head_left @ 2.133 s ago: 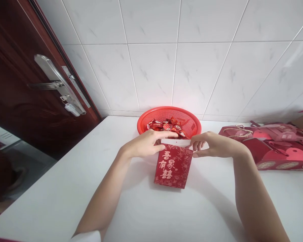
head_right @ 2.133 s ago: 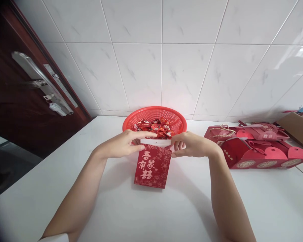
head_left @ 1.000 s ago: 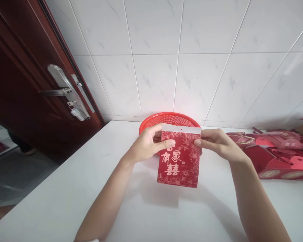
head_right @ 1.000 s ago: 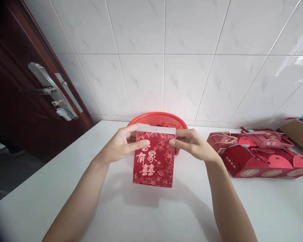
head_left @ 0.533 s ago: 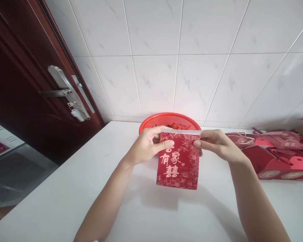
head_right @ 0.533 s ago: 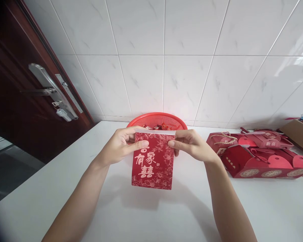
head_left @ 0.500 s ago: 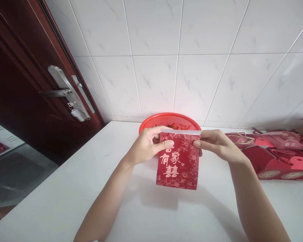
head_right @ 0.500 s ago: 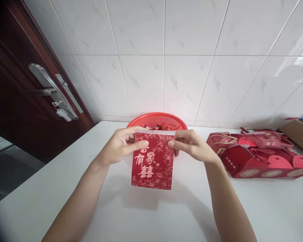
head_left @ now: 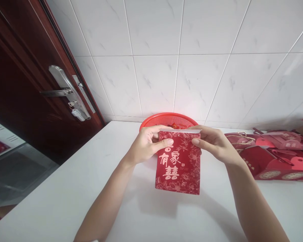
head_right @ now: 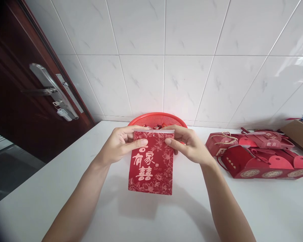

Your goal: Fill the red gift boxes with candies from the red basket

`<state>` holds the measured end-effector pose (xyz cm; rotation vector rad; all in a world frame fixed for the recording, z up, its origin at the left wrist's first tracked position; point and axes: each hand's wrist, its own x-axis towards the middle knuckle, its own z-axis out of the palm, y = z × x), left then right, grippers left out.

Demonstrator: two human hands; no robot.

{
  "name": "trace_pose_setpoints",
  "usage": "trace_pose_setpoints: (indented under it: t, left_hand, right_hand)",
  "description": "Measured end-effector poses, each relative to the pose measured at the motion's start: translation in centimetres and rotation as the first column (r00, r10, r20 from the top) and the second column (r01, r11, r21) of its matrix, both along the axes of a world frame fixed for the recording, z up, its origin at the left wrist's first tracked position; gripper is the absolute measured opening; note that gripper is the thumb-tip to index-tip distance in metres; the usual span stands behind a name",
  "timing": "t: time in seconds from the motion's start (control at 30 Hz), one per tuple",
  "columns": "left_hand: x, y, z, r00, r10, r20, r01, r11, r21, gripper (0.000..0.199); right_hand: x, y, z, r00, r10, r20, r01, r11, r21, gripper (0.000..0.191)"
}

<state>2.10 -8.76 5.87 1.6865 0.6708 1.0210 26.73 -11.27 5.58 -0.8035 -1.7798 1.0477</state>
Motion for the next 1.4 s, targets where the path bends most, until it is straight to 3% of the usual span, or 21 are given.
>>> trace_pose_setpoints:
  t: [0.13, 0.37, 0.83, 1.07, 1.4]
  left_hand:
    - [0.0, 0.0, 0.1, 1.0, 0.015, 0.007, -0.015, 1.0, -0.018, 0.03]
    - [0.0, -0.3, 0.5, 0.999, 0.036, 0.012, -0.036, 0.998, -0.047, 0.033]
    - [0.0, -0.5, 0.4, 0.998, 0.051, 0.024, -0.052, 0.998, 0.033, 0.036]
    - [-0.1, -0.4, 0.2, 0.998, 0.023, 0.054, -0.026, 0.998, 0.054, 0.025]
    - [0.1, -0.3, 0.2, 0.997, 0.048, 0.052, -0.05, 0.998, 0.036, 0.019]
  right_hand:
    - [0.0, 0.1, -0.5, 0.997, -0.075, -0.01, 0.075, 0.996, 0.048, 0.029]
    - [0.1, 0.1, -0.7, 0.995, -0.089, -0.04, 0.091, 0.995, 0.045, 0.03]
    - [0.2, 0.7, -1.3, 0.993, -0.033, -0.112, 0.058, 0.972, 0.227, 0.024]
    - [0.0, 0.9, -1.3, 0.985, -0.015, -0.17, 0.058, 0.967, 0.248, 0.019]
    - [-0.1, 1.2, -1.5, 0.986, -0.108, -0.129, 0.134, 0.966, 0.222, 0.019]
